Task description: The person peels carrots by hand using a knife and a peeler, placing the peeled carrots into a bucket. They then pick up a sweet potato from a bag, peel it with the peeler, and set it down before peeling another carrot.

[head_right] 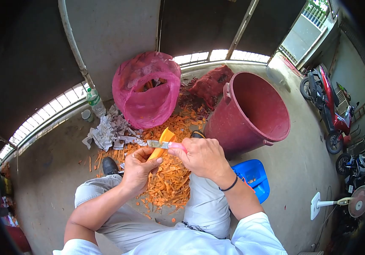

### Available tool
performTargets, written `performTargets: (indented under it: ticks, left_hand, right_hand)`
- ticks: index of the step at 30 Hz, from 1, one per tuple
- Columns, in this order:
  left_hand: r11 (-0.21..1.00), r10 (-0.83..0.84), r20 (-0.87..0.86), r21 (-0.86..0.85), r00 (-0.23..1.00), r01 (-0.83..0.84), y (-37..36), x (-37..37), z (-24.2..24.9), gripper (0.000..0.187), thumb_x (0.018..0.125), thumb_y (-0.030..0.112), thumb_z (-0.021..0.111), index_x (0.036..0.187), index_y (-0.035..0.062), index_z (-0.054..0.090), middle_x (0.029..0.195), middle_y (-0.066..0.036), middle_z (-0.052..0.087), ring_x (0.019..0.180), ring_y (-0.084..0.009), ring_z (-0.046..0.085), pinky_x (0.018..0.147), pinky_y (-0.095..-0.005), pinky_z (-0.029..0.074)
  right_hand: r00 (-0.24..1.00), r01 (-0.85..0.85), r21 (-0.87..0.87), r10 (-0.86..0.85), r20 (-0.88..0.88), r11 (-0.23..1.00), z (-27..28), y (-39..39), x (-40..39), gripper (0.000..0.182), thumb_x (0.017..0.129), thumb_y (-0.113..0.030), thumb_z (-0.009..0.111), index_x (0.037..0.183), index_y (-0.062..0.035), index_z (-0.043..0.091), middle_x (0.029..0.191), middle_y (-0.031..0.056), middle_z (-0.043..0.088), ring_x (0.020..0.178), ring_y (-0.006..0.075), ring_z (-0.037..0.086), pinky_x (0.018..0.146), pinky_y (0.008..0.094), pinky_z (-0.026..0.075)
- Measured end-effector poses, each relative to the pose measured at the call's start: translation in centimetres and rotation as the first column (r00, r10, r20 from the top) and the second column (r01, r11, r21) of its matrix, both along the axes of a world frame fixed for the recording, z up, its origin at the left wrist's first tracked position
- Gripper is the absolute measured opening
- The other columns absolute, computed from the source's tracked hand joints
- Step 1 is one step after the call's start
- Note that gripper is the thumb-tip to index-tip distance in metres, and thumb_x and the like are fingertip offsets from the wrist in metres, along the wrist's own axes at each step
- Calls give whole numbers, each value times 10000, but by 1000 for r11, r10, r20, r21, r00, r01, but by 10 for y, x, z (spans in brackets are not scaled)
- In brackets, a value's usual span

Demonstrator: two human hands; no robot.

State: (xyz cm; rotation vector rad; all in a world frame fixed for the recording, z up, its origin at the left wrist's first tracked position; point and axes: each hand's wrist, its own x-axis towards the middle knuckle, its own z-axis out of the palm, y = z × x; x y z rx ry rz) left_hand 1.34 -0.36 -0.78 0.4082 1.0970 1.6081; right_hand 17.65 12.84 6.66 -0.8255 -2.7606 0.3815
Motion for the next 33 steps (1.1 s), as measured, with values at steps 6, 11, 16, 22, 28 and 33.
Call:
performTargets:
  ticks: [6,11,16,22,28,33]
  left_hand:
    - [999,-19,-39,-40,999,17,-2,3,-5,350,879,-56,769,1202,-50,636,1009,-74,701,753,-87,625,599,-219,492]
    - [1000,-9,3,-6,1000,9,2,-1,-5,395,865,-62,780,1227,-62,621,1021,-84,702,772,-95,632,602,-229,499]
    - [999,32,-98,-28,995,-35,3,-1,-2,424,849,-90,779,1240,-60,617,1022,-82,702,773,-90,630,608,-235,498]
    - [1000,14,39,8,999,-15,3,-8,-7,399,884,-60,754,1258,-45,615,986,-63,690,760,-97,620,621,-252,496]
    - [998,7,197,52,980,-18,1,-16,-13,395,917,-45,713,1296,-38,603,984,-60,688,785,-112,619,644,-271,510]
    - [997,1,224,75,975,-19,2,-18,-15,400,916,-61,701,1303,-38,602,1051,-69,697,812,-122,637,695,-272,527]
  right_hand:
    - [972,225,220,-205,-111,949,6,28,0,528,967,-540,634,742,-62,635,691,174,673,667,394,694,582,506,535]
    - [823,94,-514,-357,-442,853,-14,51,3,517,976,-537,660,851,-36,685,710,203,639,627,350,596,622,419,484]
    - [906,277,-440,-385,-178,854,-17,52,2,502,964,-502,711,838,-20,649,660,77,559,640,153,522,616,355,459]
    - [936,75,-612,-268,-230,787,-47,65,-6,417,986,-420,700,997,-12,618,802,119,621,759,178,573,725,370,491]
    - [961,113,-454,-213,-175,884,-33,48,-16,444,1015,-475,601,987,-34,650,887,237,686,834,449,665,745,481,526]
    - [985,-121,-87,109,-134,989,-25,7,-17,423,993,-474,627,838,-81,654,768,156,675,727,377,679,623,493,522]
